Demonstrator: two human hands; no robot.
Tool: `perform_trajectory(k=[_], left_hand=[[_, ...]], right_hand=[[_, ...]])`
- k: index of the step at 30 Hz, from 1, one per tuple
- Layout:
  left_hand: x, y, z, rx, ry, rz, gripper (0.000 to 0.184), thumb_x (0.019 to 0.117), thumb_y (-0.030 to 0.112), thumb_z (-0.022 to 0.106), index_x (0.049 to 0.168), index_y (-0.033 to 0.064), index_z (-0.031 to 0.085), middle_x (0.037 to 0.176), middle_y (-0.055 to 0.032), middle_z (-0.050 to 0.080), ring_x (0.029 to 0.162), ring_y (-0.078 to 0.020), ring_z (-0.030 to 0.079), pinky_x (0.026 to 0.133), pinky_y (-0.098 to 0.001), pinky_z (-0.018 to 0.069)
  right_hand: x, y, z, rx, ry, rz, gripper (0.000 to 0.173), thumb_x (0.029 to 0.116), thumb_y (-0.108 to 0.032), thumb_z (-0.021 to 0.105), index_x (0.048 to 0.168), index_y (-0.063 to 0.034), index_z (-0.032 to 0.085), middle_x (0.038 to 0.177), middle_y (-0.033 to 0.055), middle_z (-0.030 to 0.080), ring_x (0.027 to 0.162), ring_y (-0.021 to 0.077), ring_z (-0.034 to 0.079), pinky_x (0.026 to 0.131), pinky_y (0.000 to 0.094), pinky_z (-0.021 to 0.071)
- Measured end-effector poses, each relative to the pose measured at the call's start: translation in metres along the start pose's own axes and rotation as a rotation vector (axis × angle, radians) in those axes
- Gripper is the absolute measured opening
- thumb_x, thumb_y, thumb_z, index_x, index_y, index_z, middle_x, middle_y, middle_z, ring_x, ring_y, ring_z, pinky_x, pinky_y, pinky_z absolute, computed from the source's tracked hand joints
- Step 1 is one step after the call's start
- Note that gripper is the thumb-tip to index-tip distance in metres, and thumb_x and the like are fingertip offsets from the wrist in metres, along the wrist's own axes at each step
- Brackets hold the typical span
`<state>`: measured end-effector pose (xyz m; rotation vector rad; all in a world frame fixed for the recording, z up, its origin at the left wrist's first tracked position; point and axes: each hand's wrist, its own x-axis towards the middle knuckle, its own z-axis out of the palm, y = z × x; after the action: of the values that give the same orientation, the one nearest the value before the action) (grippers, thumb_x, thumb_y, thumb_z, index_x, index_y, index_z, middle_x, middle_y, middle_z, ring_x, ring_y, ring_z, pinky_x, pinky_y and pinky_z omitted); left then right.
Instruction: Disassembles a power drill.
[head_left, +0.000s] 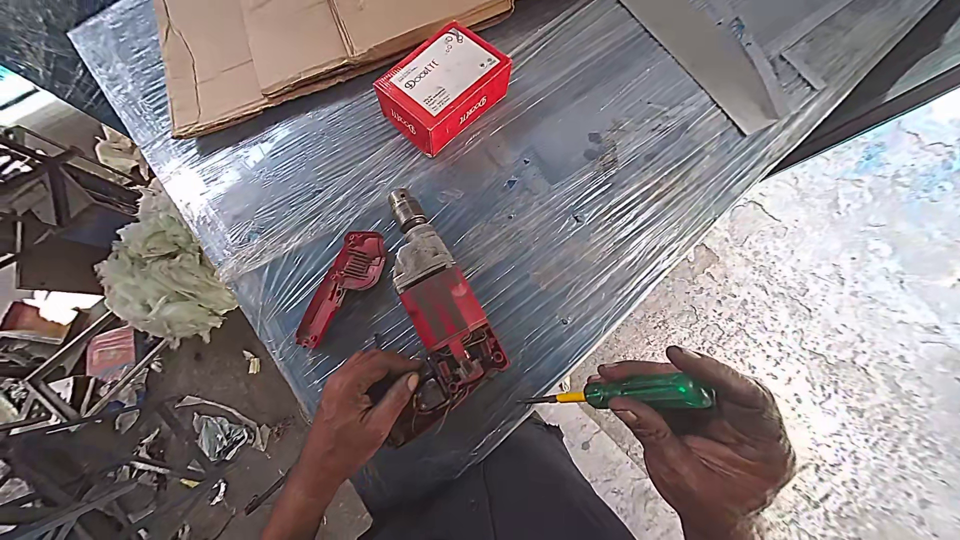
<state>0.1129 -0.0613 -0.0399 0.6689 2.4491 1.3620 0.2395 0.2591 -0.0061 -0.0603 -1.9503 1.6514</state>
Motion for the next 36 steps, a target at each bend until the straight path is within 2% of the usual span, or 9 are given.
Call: perform_trajectory(k=[9,12,15,18,21,24,28,33,36], left_hand=[[-0.002,0.0,0.0,-0.047,-0.002,-0.04,0.026,0.1,0.041,0.064,0.11,0.0224,0.078,0.098,0.0086,0.074,0.091,-0.0085,0.067,0.087,-0.0334,0.0543],[-0.002,0.002,-0.002,-0.079,-0.01,-0.087,0.027,0.1003,0.042,0.063,0.111,0.0223,0.078,0.099,0.0072,0.074,0.093,-0.0099,0.067,0.088,-0.0327,0.0543],[0.0,0.003,-0.001,-0.081,0.001,-0.097,0.031,0.1021,0.043,0.06,0.115,0.0205,0.077,0.103,0.0054,0.074,0.096,-0.0096,0.068,0.087,-0.0302,0.056],[0.001,0.007,0.0,-0.133,0.018,-0.088,0.032,0.1032,0.037,0.06,0.119,0.0128,0.074,0.106,0.0003,0.075,0.096,-0.0111,0.071,0.086,-0.0279,0.0601],[0.003,0.009,0.0,-0.163,0.018,-0.098,0.033,0.101,0.036,0.064,0.12,0.0108,0.072,0.103,-0.0009,0.075,0.089,-0.012,0.071,0.079,-0.0281,0.0614],[0.003,0.009,0.002,-0.134,-0.004,-0.116,0.032,0.1006,0.039,0.064,0.12,0.015,0.074,0.1,0.0009,0.074,0.08,-0.0115,0.069,0.07,-0.0287,0.0606],[0.002,0.007,0.003,-0.106,-0.001,-0.117,0.03,0.1006,0.039,0.064,0.119,0.0173,0.074,0.102,0.0029,0.074,0.085,-0.0103,0.07,0.075,-0.0291,0.0604],[0.001,0.003,0.002,-0.077,-0.009,-0.09,0.03,0.1022,0.041,0.061,0.118,0.0198,0.075,0.107,0.0062,0.074,0.097,-0.0092,0.069,0.089,-0.0322,0.0577],[0.002,0.0,0.0,-0.089,-0.013,-0.076,0.03,0.1026,0.04,0.06,0.119,0.0204,0.075,0.108,0.0065,0.074,0.1,-0.0081,0.069,0.091,-0.031,0.0581]], right_hand=[[0.011,0.0,0.01,0.077,0.064,0.014,0.052,0.09,-0.021,0.081,0.137,-0.0209,0.058,0.101,0.0016,0.077,0.085,0.0196,0.077,0.079,0.0315,0.0667],[0.014,0.0,0.014,0.134,0.073,0.037,0.047,0.0988,-0.028,0.071,0.142,-0.0192,0.054,0.102,0.0006,0.075,0.083,0.0179,0.075,0.075,0.0319,0.0664],[0.014,0.001,0.014,0.08,0.032,0.131,0.047,0.1067,-0.038,0.055,0.144,-0.0101,0.05,0.096,-0.0015,0.068,0.075,0.0115,0.068,0.062,0.0265,0.0619],[0.015,0.008,0.012,-0.168,-0.148,0.262,0.046,0.1061,-0.045,0.053,0.134,-0.0101,0.061,0.087,-0.0054,0.065,0.065,0.0022,0.057,0.053,0.0198,0.0497],[0.012,0.021,0.021,-0.361,-0.271,0.206,0.028,0.0987,-0.041,0.067,0.114,-0.0182,0.073,0.083,-0.0102,0.069,0.064,-0.005,0.057,0.055,0.0158,0.0483],[0.012,0.028,0.037,-0.506,-0.363,0.101,0.027,0.0981,-0.045,0.066,0.113,-0.025,0.077,0.093,-0.0081,0.075,0.074,0.0002,0.065,0.062,0.0239,0.0541],[0.019,0.035,0.054,-0.636,-0.444,-0.012,0.031,0.0988,-0.047,0.063,0.121,-0.0286,0.075,0.088,-0.0018,0.069,0.071,0.0112,0.065,0.056,0.0328,0.0523],[0.024,0.035,0.056,-0.726,-0.464,-0.097,0.034,0.0982,-0.045,0.064,0.126,-0.0292,0.075,0.081,0.0011,0.065,0.065,0.0141,0.062,0.052,0.0333,0.0486],[0.022,0.033,0.055,-0.767,-0.457,-0.158,0.028,0.1001,-0.041,0.063,0.121,-0.0278,0.077,0.078,0.0005,0.065,0.066,0.0136,0.062,0.054,0.0313,0.0484]])
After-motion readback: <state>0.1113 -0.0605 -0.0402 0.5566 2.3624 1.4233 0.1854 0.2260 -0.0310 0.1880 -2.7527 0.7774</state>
